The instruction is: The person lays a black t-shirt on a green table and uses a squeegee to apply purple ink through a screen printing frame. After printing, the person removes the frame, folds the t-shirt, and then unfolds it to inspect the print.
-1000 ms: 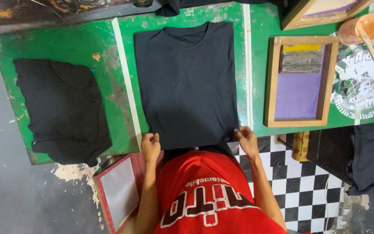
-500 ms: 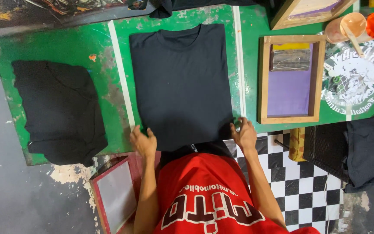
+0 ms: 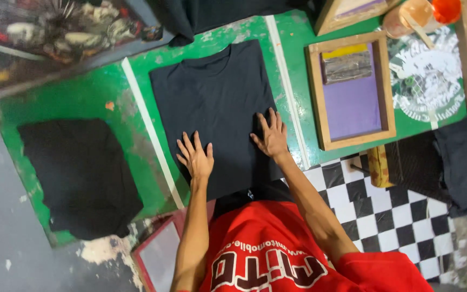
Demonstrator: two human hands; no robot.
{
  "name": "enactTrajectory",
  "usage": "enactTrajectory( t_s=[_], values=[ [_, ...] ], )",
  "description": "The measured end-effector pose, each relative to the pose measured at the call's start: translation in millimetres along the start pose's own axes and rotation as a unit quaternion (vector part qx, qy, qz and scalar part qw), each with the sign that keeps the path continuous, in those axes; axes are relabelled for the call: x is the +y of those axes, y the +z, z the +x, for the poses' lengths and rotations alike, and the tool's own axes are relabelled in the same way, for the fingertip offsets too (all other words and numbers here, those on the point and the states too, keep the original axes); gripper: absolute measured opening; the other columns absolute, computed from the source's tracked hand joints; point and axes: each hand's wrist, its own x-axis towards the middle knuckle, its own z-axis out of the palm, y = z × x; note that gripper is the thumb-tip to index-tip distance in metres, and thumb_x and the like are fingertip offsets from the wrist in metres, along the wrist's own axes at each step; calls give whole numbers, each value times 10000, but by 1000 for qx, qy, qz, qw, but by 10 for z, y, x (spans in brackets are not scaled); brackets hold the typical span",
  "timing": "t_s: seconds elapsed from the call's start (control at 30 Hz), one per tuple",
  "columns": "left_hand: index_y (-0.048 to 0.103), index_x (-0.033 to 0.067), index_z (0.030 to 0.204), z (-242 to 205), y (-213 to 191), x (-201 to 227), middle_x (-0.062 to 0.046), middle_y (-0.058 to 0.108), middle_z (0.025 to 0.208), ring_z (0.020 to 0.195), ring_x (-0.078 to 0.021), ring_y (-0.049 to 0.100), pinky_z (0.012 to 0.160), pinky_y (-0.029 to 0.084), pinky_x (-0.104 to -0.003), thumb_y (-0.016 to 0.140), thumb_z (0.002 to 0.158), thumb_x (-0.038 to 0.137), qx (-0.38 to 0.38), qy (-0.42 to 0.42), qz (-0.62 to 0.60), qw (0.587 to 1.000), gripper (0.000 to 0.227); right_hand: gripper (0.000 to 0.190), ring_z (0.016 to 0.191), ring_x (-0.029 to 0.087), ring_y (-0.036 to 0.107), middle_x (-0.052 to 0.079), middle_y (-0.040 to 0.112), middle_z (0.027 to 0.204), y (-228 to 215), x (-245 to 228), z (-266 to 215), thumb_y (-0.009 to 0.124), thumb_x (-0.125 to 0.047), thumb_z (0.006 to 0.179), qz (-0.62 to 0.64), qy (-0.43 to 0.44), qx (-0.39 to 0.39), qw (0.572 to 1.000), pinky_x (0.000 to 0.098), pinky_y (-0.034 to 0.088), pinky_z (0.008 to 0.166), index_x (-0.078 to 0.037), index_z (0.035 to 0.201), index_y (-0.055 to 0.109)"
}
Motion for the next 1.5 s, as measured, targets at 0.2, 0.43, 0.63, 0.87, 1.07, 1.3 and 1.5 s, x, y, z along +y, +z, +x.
enactTrajectory(
  t_s=[0.2,0.43,0.63,0.87,1.07,1.3,1.5],
  values=[
    [696,186,1209,-277,-2,283,-113,651,1247,1122,-350,666,900,552,-483,684,912,315,38,112,-118,986,324,662,1401,246,450,27,485,1445,178,560,-408,482,-721,929,52,55,-2,997,547,325,1154,-343,1468,412],
    [726,167,1168,-442,-432,1427,-81,730,1082,1022,-292,728,876,584,-409,664,951,284,-90,197,-239,947,254,405,967,228,714,49,739,958,-579,1100,-1002,687,-534,916,276,138,95,946,407,577,879,-219,1172,697],
    [741,122,1111,-182,-347,2469,-118,749,989,947,-295,753,825,604,-402,696,922,211,-99,249,-288,920,214,353,855,185,727,9,738,868,-1057,1977,-864,666,-563,932,266,152,158,939,378,588,813,-273,1130,706],
    [769,186,1073,170,606,3523,-112,752,989,983,-347,733,870,580,-467,649,941,234,-101,207,-245,942,185,326,998,360,693,132,708,954,-1328,3503,-196,677,-433,920,251,138,187,940,498,561,885,-150,1076,717],
    [779,258,1075,198,1135,4000,-73,697,1099,1093,-351,668,1005,509,-470,655,910,314,-67,124,-167,976,214,383,1132,412,639,168,641,1107,-1378,4216,338,709,-394,901,217,108,124,962,513,545,965,-138,1180,652],
    [406,119,1454,154,824,4620,-248,486,1247,1169,-513,558,996,480,-599,692,901,165,-17,-30,-162,986,624,572,1281,494,533,237,561,1287,-1715,4285,530,696,-439,908,183,89,15,979,556,509,1046,-105,1347,545],
    [256,155,1457,533,1436,4373,-209,543,1339,1171,-446,644,984,526,-577,642,904,260,-71,-134,-109,982,682,581,1218,482,564,222,533,1288,-1336,4478,737,727,-371,874,75,57,13,995,523,549,1007,-104,1351,529]
  ],
)
